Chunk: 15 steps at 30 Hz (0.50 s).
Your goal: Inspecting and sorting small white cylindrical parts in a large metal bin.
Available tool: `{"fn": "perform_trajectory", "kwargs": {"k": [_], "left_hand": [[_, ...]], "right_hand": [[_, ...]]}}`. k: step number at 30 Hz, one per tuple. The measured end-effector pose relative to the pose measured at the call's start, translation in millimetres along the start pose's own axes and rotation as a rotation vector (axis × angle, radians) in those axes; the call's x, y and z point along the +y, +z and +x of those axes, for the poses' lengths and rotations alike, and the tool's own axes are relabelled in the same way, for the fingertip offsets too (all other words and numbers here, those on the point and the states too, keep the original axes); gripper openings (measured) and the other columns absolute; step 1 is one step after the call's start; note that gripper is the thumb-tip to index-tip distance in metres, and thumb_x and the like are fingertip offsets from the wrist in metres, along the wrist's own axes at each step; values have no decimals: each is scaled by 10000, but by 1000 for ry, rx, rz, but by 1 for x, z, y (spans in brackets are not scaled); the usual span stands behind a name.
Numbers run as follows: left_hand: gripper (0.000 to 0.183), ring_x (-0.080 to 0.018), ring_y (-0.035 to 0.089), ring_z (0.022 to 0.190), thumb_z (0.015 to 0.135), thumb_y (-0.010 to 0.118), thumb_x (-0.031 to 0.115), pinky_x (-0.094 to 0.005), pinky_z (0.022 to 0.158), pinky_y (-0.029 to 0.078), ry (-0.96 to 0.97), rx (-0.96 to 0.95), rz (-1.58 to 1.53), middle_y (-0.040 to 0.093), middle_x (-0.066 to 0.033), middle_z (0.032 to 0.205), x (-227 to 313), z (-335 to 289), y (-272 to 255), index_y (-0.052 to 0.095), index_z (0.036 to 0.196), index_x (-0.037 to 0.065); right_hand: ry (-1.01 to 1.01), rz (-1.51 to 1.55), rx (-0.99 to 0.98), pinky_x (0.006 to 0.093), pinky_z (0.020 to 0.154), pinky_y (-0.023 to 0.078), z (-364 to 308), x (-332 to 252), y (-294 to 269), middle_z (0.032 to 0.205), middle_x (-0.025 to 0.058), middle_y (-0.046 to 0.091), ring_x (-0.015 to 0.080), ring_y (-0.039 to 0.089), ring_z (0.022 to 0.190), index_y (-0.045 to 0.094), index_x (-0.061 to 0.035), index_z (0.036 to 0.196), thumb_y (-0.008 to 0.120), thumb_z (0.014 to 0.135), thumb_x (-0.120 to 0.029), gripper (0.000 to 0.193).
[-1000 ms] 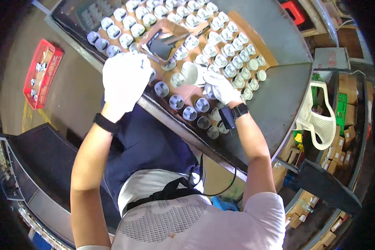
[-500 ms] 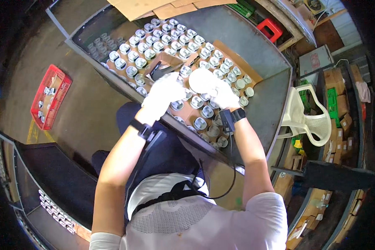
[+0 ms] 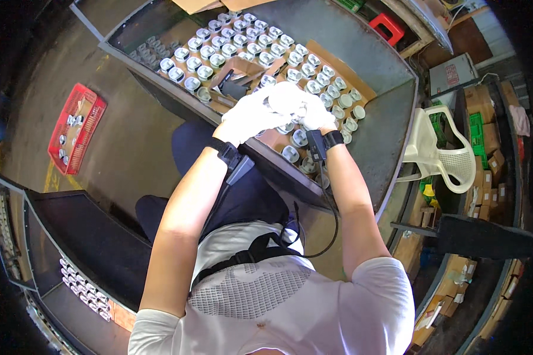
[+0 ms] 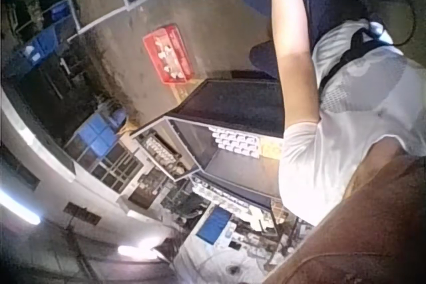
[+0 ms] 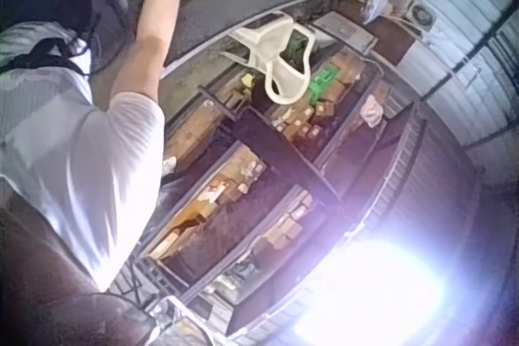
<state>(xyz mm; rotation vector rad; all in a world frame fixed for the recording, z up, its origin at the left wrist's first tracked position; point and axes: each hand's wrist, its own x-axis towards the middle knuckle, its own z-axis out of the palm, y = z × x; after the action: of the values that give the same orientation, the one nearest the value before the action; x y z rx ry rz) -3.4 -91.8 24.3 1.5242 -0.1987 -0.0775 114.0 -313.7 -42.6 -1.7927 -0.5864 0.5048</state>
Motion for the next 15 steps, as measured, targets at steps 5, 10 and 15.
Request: {"fn": "perform_trajectory", "kwargs": {"k": [5,10,15], "left_hand": [[679,-146,588,1200,839,803,196,-306,1033,464,-30,-19,-105,630,-88,1335,-7,0,-2,501,1422,22],[671,-140,589,1199,833,805,201,-297,1040,458,10,-21,41,632,-75,1332,7,-1,0,517,1413,26],[667,-141,590,1201,823,812,205,-305,1042,457,-16,-15,36,636,-74,1327,2,2,0,531,1402,30]], "right_hand": [[-56,24,35,272,811,534,-5,-12,9,1068,36,700,114,626,925,633,14,1262,585,837,58,429],[-82,-34,54,300,863,529,-6,-9,5,1087,56,704,143,630,963,646,12,1246,582,831,54,423],[-150,-136,63,299,871,527,-4,-5,4,1108,76,705,151,630,976,650,17,1240,577,848,36,400]]}}
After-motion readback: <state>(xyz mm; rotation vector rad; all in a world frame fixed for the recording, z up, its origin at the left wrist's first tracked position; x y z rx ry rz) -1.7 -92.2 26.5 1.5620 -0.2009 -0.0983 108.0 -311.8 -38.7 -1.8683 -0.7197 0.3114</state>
